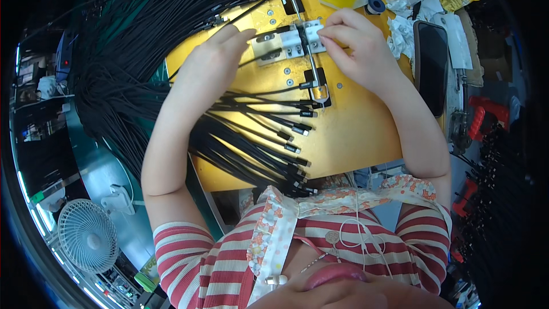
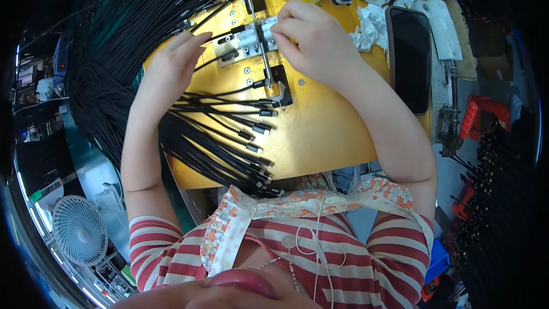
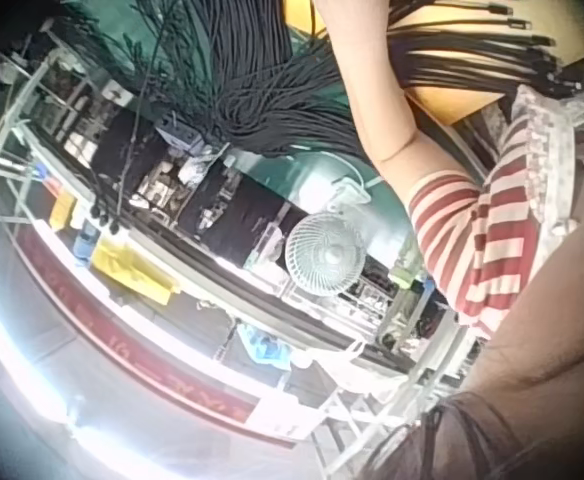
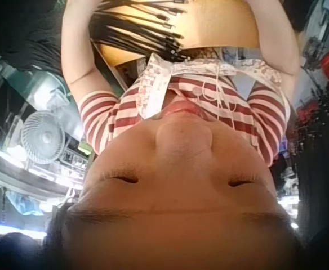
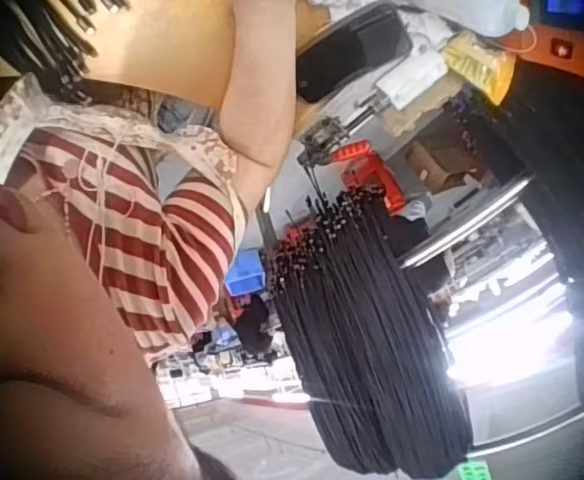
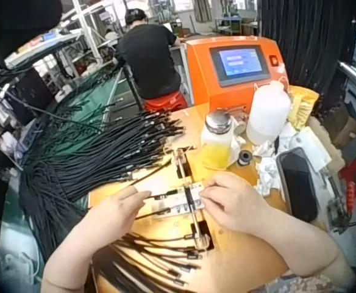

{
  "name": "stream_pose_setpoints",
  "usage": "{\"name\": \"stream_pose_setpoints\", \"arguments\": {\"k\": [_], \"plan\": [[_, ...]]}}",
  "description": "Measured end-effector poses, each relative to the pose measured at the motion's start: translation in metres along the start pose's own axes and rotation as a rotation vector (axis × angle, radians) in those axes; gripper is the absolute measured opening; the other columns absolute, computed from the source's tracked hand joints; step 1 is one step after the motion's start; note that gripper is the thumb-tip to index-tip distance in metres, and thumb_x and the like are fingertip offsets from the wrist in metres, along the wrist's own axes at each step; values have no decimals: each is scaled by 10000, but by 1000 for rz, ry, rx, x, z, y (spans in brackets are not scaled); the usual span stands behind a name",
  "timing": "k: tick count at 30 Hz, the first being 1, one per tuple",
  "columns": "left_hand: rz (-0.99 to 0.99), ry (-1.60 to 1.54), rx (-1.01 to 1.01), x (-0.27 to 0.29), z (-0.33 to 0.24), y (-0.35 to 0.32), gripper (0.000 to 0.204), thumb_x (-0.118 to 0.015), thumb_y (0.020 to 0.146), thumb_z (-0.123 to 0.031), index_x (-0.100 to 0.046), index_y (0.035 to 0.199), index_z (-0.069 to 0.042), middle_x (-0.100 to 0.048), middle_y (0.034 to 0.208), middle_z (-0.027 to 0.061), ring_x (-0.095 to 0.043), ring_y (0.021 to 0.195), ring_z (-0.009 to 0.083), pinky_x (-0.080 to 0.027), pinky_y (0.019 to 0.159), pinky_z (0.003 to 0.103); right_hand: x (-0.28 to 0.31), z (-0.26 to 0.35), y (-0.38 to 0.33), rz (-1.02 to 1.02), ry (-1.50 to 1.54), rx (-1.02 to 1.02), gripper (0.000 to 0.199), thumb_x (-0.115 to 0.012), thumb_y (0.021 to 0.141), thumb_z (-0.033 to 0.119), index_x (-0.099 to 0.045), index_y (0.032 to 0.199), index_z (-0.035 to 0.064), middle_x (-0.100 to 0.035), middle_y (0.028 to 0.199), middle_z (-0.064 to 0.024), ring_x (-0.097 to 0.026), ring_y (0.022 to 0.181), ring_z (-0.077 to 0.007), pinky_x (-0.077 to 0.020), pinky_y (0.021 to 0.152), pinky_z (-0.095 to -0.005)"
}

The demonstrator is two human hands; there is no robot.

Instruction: Manually inserting cable connectors into a specialized assembly or testing fixture on a factory workbench.

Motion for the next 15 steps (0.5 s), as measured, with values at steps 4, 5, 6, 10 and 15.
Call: {"name": "stream_pose_setpoints", "arguments": {"k": [4, 5, 6, 10, 15], "plan": [[92, -21, 74, -5, -14, -25, 126, -573, 888, -68, -591, 984, 11, -569, 930, 144, -571, 849, 336, -477, 775, 381, 5, -3, -1, -41, -53, 18, 53, -646, 812, 61, -651, 819, 8, -569, 824, -66, -598, 769, -230, -492, 685, -317], [93, 36, -32, -12, -14, -37, 114, -582, 879, -68, -586, 966, 6, -563, 945, 137, -560, 869, 332, -467, 799, 384, 6, -4, 0, -72, -88, 26, 57, -649, 813, 65, -655, 822, 10, -579, 831, -64, -602, 758, -231, -496, 676, -317], [68, 34, -16, -17, -16, -50, 105, -598, 864, -71, -578, 948, -10, -554, 963, 128, -540, 879, 325, -451, 804, 387, 7, -6, 1, -73, -86, 31, 57, -649, 813, 65, -655, 822, 10, -579, 831, -64, -602, 758, -231, -496, 676, -317], [259, 5, 10, 0, -36, -91, 171, -630, 841, -197, -600, 869, -31, -569, 836, 113, -546, 792, 317, -450, 715, 373, 13, -11, 5, -223, -139, -25, 80, -659, 817, 90, -672, 844, 15, -611, 842, -58, -618, 730, -222, -508, 656, -312], [553, -177, 103, 14, -32, -84, 205, -654, 832, -246, -631, 790, -47, -584, 756, 103, -586, 752, 297, -478, 657, 371, 13, -15, 4, -230, -130, -14, 91, -664, 818, 99, -679, 855, 18, -619, 837, -52, -628, 737, -209, -510, 654, -304]]}}
Point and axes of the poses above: each hand's wrist, its own y-axis towards the middle knuckle, its own x-axis out of the back of the hand, z = x × y, the point moved 1 cm from there along y, towards the middle knuckle
